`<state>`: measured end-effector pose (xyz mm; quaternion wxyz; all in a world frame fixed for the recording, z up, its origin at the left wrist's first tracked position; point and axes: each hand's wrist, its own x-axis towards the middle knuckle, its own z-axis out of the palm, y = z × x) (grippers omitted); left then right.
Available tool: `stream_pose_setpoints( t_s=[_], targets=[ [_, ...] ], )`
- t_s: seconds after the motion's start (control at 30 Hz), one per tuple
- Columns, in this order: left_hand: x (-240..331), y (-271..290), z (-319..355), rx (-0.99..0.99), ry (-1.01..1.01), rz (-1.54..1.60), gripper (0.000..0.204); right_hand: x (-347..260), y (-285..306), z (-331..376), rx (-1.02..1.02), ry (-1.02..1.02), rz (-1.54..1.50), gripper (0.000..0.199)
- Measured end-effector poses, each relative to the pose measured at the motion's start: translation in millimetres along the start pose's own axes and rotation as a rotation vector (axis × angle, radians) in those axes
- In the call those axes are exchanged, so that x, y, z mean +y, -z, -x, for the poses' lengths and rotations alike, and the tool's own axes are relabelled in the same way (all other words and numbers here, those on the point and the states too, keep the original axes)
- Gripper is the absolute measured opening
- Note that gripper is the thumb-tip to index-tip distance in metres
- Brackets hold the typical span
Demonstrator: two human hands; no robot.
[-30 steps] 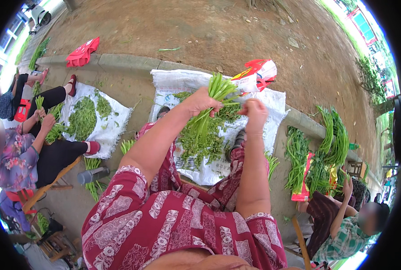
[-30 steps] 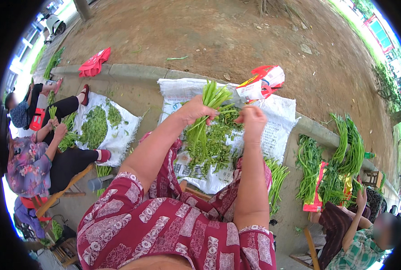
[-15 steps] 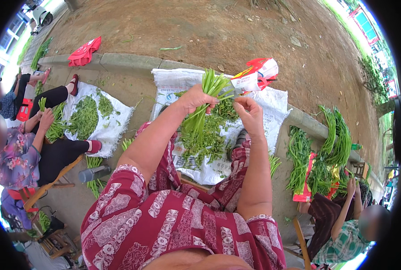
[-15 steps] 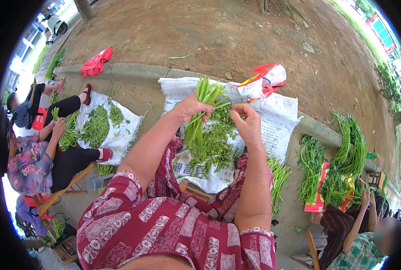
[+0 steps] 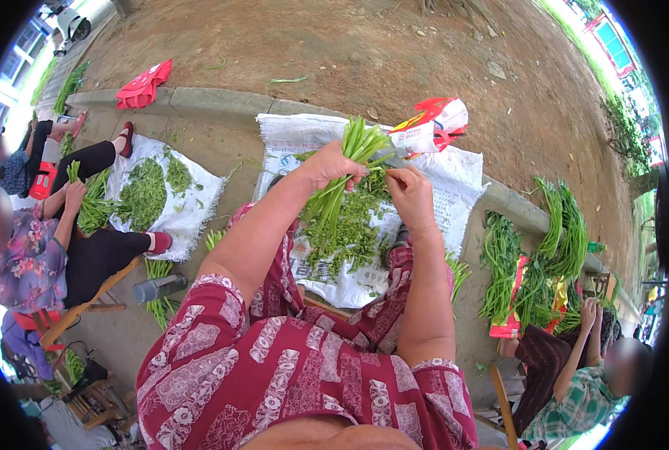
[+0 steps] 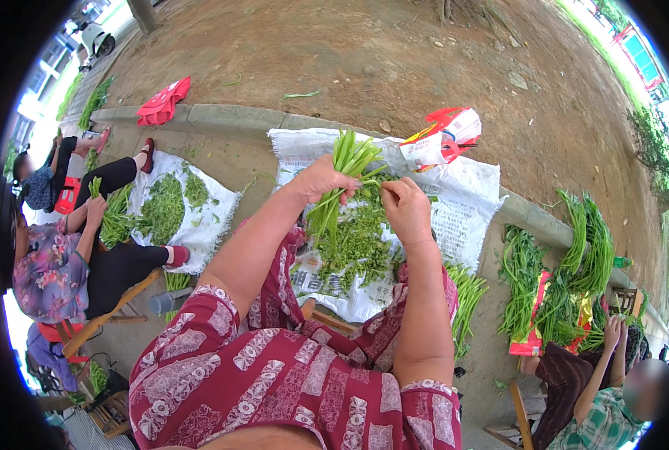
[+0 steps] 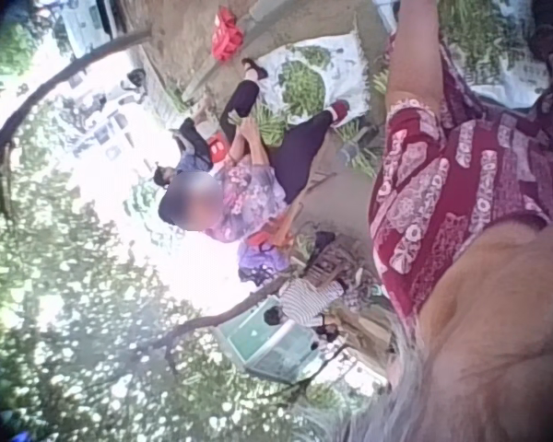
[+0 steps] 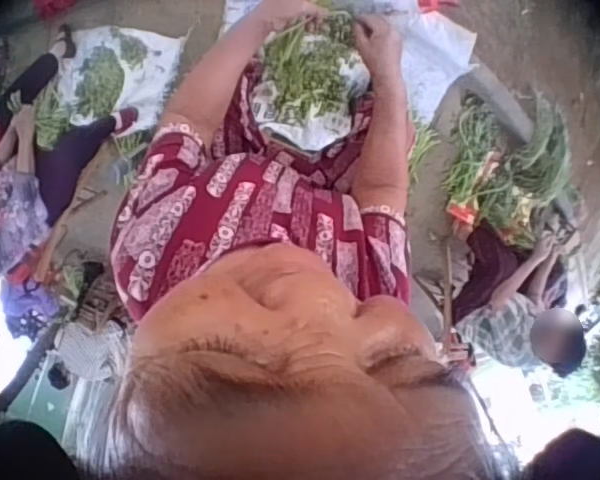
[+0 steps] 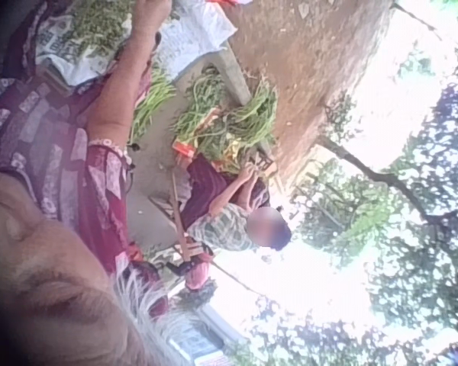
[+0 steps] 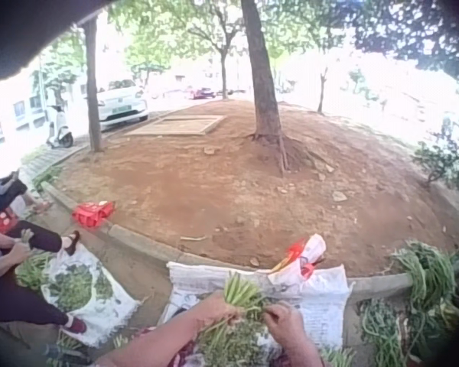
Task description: The person processes a bunch of green vegetable stems by hand, snapping off the ends and stripping away leaves while seated outdoors.
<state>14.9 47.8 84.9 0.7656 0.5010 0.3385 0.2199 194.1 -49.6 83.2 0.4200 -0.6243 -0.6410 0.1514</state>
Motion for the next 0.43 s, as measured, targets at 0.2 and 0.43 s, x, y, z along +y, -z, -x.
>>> stream_pose_setpoints(
  t_s=[0.2,0.43],
  targets=[
    [-3.0,2.8,-1.4,-0.019,0.022,-0.007,0.017,-4.9,0.3,-1.9,0.051,0.019,-0.023,0.003],
    [-2.2,-7.9,0.0,-0.028,0.03,-0.091,0.017,-1.7,1.4,-1.9,0.073,0.024,0.079,0.005]
  ],
)
